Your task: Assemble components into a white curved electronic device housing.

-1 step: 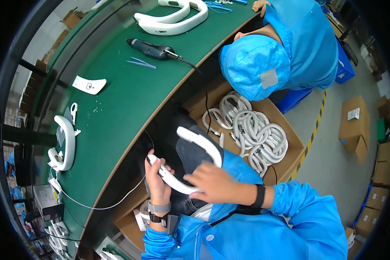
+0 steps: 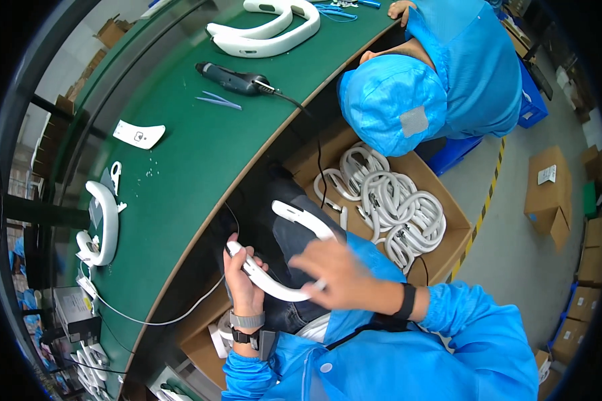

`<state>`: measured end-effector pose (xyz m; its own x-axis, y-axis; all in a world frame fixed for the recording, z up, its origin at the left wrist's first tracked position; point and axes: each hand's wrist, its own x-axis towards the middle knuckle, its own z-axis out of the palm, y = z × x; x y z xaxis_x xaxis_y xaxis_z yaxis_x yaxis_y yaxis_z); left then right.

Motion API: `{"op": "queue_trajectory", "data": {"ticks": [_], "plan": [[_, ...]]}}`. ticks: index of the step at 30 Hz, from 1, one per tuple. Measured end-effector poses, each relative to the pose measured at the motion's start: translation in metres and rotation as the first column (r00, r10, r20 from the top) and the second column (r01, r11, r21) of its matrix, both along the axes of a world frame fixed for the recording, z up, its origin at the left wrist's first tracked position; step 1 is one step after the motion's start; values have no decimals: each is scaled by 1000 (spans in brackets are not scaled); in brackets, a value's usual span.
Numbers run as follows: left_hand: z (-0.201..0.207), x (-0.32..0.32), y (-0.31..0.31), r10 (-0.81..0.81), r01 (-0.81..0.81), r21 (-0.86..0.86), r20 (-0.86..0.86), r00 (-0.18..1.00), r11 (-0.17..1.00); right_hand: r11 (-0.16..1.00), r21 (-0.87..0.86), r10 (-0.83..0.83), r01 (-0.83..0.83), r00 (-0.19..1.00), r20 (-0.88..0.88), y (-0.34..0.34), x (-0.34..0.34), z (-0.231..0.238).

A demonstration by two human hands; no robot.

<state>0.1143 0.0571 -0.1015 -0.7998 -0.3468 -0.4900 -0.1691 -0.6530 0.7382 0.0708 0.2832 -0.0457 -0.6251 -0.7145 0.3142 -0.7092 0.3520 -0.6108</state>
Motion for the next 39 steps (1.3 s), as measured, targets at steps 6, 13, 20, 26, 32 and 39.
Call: {"op": "queue_trajectory", "data": {"ticks": [6,13,20,26,32,39], "plan": [[-14,3,2,122,-87,331,-87,989,939,773,-315,245,551,199,949,37,-24,-25],[-4,0,17,-65,87,-654,58,996,752,694,-611,626,380,100,773,1,-4,-11],[54,-27,23,-203,248,227,-204,958,942,817,-564,556,118,96,826,-16,32,-12],[55,-25,30,-94,132,234,-167,982,963,870,-450,445,203,73,893,-37,42,-5],[57,-22,28,-110,149,190,-201,973,970,884,-413,399,221,106,911,-38,47,-9],[61,-17,28,-84,118,155,-210,974,981,887,-409,381,214,163,910,-40,49,-7]]}}
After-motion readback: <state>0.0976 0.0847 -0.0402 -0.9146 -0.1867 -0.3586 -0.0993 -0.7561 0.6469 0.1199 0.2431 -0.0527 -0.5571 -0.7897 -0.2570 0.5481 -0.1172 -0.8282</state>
